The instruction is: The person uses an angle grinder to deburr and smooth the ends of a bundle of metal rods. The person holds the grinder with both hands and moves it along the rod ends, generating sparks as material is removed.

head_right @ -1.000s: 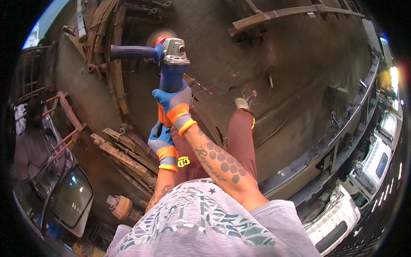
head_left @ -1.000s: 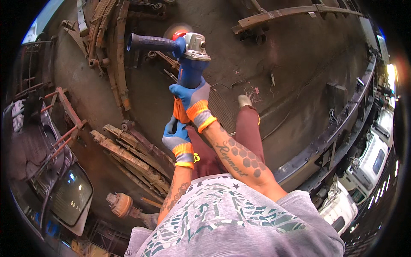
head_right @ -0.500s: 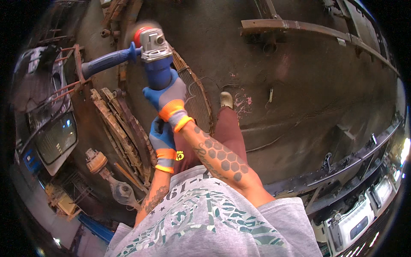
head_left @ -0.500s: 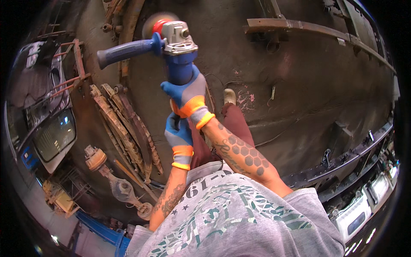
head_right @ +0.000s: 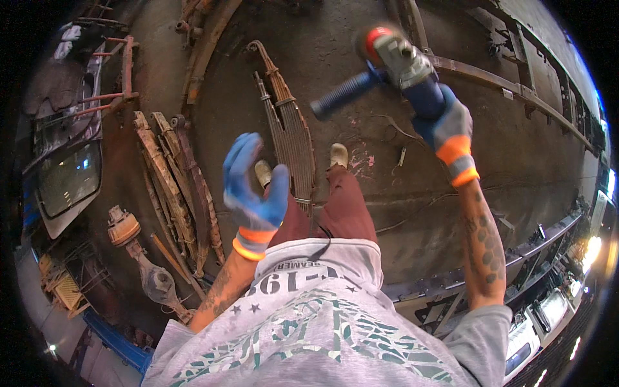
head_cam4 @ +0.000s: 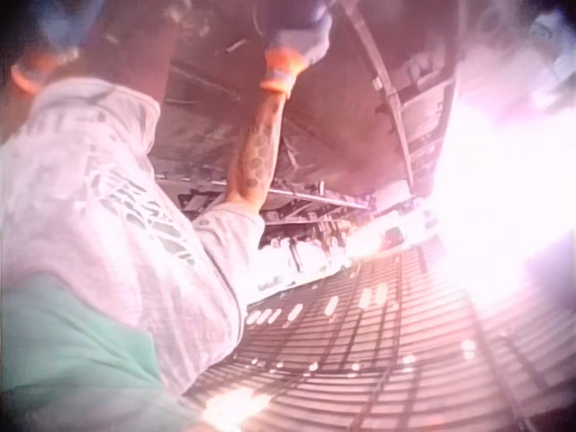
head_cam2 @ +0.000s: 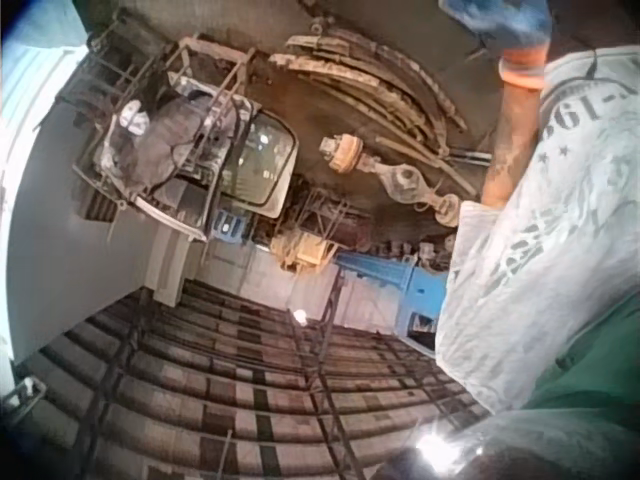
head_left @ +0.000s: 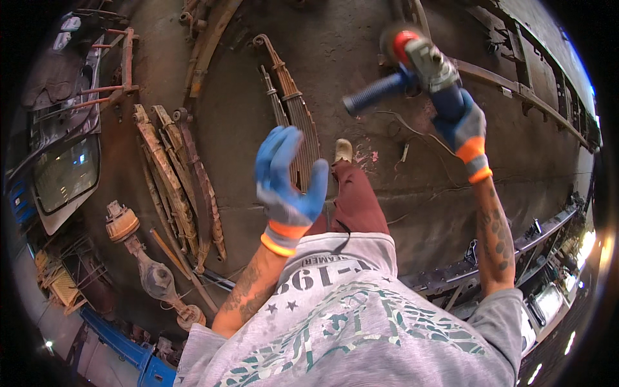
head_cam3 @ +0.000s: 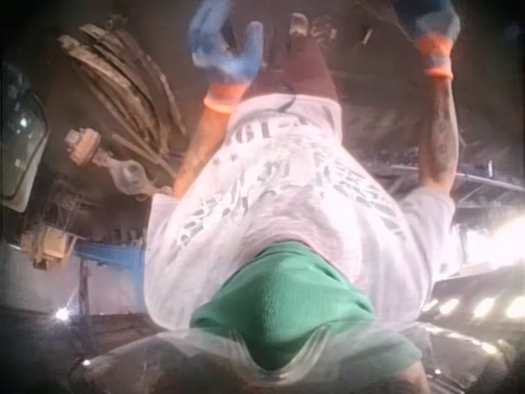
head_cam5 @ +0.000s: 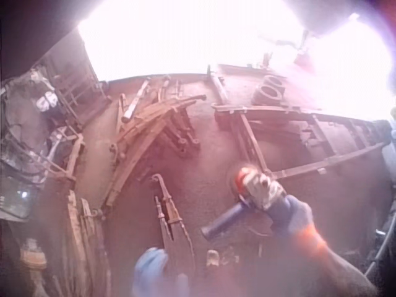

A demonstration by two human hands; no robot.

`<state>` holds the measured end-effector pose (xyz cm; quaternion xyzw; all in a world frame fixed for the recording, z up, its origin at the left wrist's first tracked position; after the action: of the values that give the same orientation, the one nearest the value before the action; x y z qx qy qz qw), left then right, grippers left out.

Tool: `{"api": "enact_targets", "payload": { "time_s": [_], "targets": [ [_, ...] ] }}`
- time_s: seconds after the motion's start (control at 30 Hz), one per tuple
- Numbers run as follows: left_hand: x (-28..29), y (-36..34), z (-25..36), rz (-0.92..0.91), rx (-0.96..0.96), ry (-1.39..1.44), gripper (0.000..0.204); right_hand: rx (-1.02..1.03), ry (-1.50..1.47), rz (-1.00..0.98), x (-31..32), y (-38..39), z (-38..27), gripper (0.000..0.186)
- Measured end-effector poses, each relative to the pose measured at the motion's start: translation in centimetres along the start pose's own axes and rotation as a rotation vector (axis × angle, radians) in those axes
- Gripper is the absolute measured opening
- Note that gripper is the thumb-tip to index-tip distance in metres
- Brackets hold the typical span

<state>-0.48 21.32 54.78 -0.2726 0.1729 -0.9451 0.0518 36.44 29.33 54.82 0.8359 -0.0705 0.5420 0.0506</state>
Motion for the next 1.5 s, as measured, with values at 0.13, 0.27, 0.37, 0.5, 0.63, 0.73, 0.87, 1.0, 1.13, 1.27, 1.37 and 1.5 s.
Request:
{"api": "enact_targets", "payload": {
  "time_s": [0.13,0.27,0.37,0.5,0.63,0.73,0.87,1.0,1.13,1.27,1.37,1.5],
  "targets": [
    [-2.8,2.4,-7.7,-0.445,0.388,0.215,0.067,-0.011,0.102,-0.170,-3.0,4.8,-1.7,0.052],
    [-8.1,8.9,-14.2,-0.861,0.978,0.428,0.068,-0.099,-0.057,-0.327,-14.0,7.4,-0.3,0.053],
    [-10.1,12.7,-21.9,-0.530,1.219,0.517,0.062,-0.082,-0.060,-0.484,-23.9,6.9,0.8,0.058],
    [-12.8,13.9,-30.0,-0.593,1.243,0.282,0.050,-0.143,-0.164,-0.732,-41.5,8.9,6.5,0.064],
    [-17.9,11.1,-40.6,-1.149,0.984,-0.474,0.040,-0.426,-0.314,-0.792,-52.9,11.7,8.3,0.060],
    [-21.2,9.6,-46.0,-1.358,0.891,-0.580,0.039,-0.636,-0.435,-0.820,-58.2,13.3,8.6,0.055],
    [-27.1,9.0,-48.0,-1.459,1.083,-0.382,0.035,-0.709,-0.562,-0.835,-62.4,14.5,7.9,0.061],
    [-30.8,8.8,-48.5,-1.557,0.633,-0.743,0.033,-0.867,-0.661,-0.675,-67.3,18.4,7.9,0.062],
    [-31.9,9.2,-49.4,-1.568,0.606,-0.810,0.025,-0.963,-0.788,-0.508,-70.9,20.4,7.4,0.065],
    [-31.8,8.5,-49.5,-1.549,0.624,-0.766,0.021,-0.915,-0.820,-0.518,-72.9,20.6,7.5,0.076],
    [-31.5,8.1,-50.3,-1.554,0.611,-0.785,0.020,-0.907,-0.839,-0.468,-73.4,20.1,7.0,0.063],
    [-31.7,7.6,-50.4,-1.576,0.636,-0.812,0.020,-0.933,-0.787,-0.541,-72.0,18.8,6.7,0.065]
  ]
}}
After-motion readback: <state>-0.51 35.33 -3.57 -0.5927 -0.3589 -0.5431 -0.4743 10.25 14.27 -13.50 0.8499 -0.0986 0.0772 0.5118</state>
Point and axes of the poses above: each hand's wrist, its own y-axis away from the middle knuckle, its own x-axis out of the back of the hand, z = x × y, the point moved 1 cm from there along -y, towards the middle knuckle
